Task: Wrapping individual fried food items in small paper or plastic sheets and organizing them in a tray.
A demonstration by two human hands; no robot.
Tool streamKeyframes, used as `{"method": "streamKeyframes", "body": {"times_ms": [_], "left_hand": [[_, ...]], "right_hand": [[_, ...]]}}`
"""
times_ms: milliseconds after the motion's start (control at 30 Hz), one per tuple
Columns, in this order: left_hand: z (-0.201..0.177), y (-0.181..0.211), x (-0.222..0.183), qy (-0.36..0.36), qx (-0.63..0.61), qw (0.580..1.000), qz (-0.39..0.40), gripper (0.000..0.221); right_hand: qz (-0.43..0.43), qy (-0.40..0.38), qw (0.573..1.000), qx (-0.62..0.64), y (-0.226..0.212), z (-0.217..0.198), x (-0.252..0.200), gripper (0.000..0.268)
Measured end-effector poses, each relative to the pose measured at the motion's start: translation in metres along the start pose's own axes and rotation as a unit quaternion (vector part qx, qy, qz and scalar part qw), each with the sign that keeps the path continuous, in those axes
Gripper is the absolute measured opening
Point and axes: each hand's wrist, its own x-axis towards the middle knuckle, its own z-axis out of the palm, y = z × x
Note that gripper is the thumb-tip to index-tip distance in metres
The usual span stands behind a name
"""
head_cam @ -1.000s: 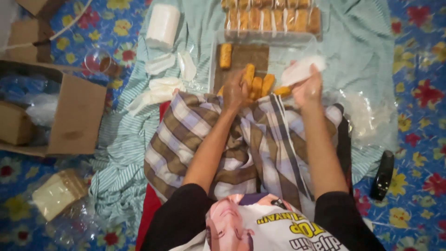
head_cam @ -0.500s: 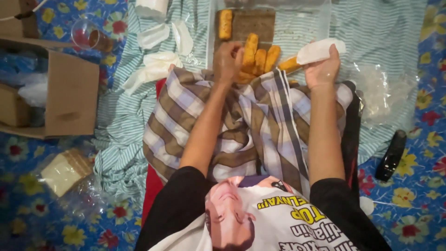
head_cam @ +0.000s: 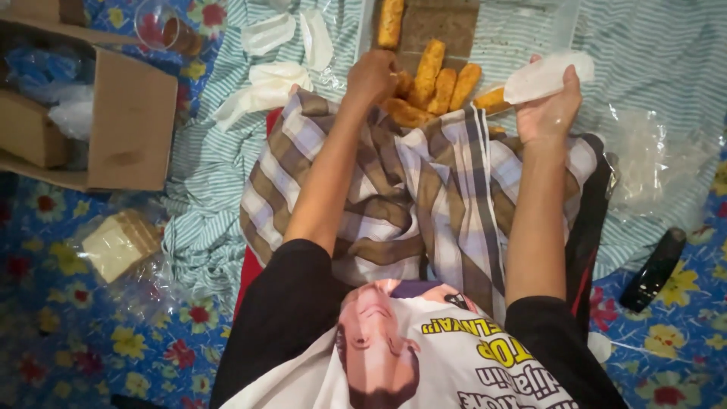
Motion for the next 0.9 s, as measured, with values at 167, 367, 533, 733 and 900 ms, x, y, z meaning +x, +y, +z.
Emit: {"method": "streamKeyframes", "body": {"times_ms": [167, 367, 533, 733, 900], "left_hand": [[0.004, 0.006, -0.002, 0.027, -0.048, 0.998, 0.009, 0.016], [0.043, 0.022, 0.022, 0.021, -0.009, 0.996, 0.091, 0.016], [0.078, 0.082, 0.024, -0.029, -0.055, 0.991, 0.117, 0.017], [0.091, 0.155, 0.014, -0.143, -0.005, 0.972, 0.188, 0.052], [0.179, 0.128, 0.039, -0.103, 0.123, 0.966, 0.201, 0.081]], "right_hand": [[-0.015, 0.010, 1.000, 0.024, -0.001, 0.006, -0.002, 0.066], [-0.134, 0.000, 0.990, 0.047, -0.015, -0.020, 0.013, 0.056], [-0.192, -0.028, 0.979, 0.059, -0.022, -0.026, 0.011, 0.048], [-0.128, -0.024, 0.983, 0.128, -0.020, -0.062, 0.056, 0.063], [-0.087, 0.024, 0.990, 0.110, -0.016, -0.037, 0.035, 0.061]]}}
